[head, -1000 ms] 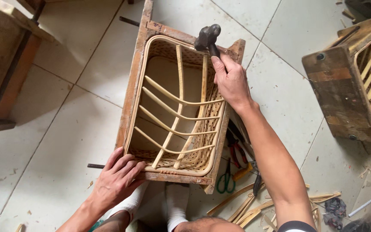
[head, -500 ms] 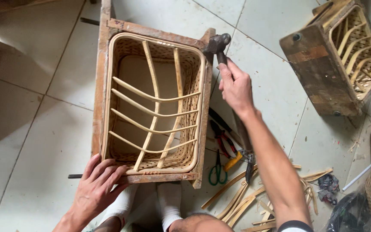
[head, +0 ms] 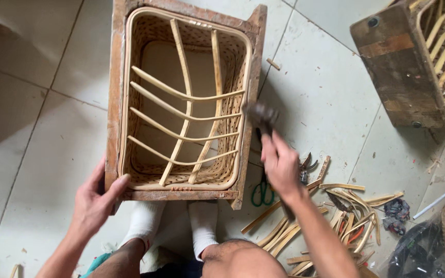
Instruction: The person sits on the floor with a bamboo basket held in a wooden frame. They squeeze glue from a bottle along the basket rim, tuck and press bamboo strips into the rim, tap strips with a hammer, trim with a knife and pliers, and rotate the basket to glue and secure further strips.
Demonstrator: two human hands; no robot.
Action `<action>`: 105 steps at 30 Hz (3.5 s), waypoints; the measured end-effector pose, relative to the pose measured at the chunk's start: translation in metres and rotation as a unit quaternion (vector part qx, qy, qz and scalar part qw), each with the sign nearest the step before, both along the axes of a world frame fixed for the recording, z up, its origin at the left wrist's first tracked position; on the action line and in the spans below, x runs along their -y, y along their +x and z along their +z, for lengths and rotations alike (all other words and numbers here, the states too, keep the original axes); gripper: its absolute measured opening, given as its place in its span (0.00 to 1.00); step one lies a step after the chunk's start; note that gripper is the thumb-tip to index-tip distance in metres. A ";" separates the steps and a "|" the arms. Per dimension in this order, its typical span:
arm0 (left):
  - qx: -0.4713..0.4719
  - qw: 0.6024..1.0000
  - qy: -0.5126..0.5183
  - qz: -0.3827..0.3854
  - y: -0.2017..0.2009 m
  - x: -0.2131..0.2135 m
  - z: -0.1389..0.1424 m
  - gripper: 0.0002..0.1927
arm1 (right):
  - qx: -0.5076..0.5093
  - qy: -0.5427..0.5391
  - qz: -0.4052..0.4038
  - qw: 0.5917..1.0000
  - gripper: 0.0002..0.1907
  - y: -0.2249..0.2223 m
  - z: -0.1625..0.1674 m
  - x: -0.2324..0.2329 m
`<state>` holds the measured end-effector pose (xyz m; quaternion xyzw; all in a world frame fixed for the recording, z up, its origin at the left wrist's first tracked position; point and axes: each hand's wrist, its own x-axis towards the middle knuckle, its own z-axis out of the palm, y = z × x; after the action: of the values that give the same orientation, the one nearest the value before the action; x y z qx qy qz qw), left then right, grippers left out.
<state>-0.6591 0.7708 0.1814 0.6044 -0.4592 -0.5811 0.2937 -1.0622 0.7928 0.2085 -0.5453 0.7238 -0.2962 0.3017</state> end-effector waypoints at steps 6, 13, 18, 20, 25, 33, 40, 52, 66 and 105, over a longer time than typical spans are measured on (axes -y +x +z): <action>-0.110 0.984 0.133 0.045 0.008 0.006 -0.012 0.38 | 0.014 0.003 -0.037 0.999 0.08 0.029 -0.005 -0.132; -0.079 0.995 -0.054 0.035 -0.002 -0.021 -0.025 0.34 | -0.025 0.002 -0.013 1.000 0.22 0.048 -0.009 -0.187; -0.063 0.992 -0.084 0.074 -0.004 -0.029 -0.051 0.28 | -0.019 -0.082 0.185 0.979 0.23 0.065 0.009 -0.138; -0.106 0.986 -0.041 0.124 -0.003 -0.030 -0.060 0.28 | -0.023 -0.034 0.253 0.967 0.27 0.085 0.013 -0.111; -0.174 0.961 -0.034 0.211 -0.001 -0.030 -0.072 0.38 | 0.002 -0.060 0.353 0.934 0.27 0.141 0.021 -0.045; -0.184 0.953 -0.029 0.240 0.002 -0.021 -0.063 0.42 | 0.009 -0.017 0.341 0.940 0.27 0.204 0.031 -0.003; -0.151 0.967 0.009 0.203 0.005 -0.023 -0.067 0.34 | 0.043 -0.063 0.280 0.957 0.25 0.154 0.020 -0.028; -0.139 0.986 0.073 0.051 0.017 0.124 -0.057 0.24 | 0.264 0.302 0.245 0.882 0.15 0.083 -0.019 -0.184; 0.061 0.986 -0.152 0.029 -0.019 0.230 -0.026 0.20 | 0.270 0.333 0.246 0.869 0.14 0.088 -0.043 -0.141; 0.234 0.798 -0.485 -0.269 -0.117 0.313 -0.062 0.12 | -0.137 0.015 0.009 0.990 0.15 0.076 -0.042 0.229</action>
<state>-0.7762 0.4580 0.1191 0.3527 -0.8799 -0.1784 0.2636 -0.9863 0.5638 0.1664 -0.5824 0.7579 -0.2054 0.2103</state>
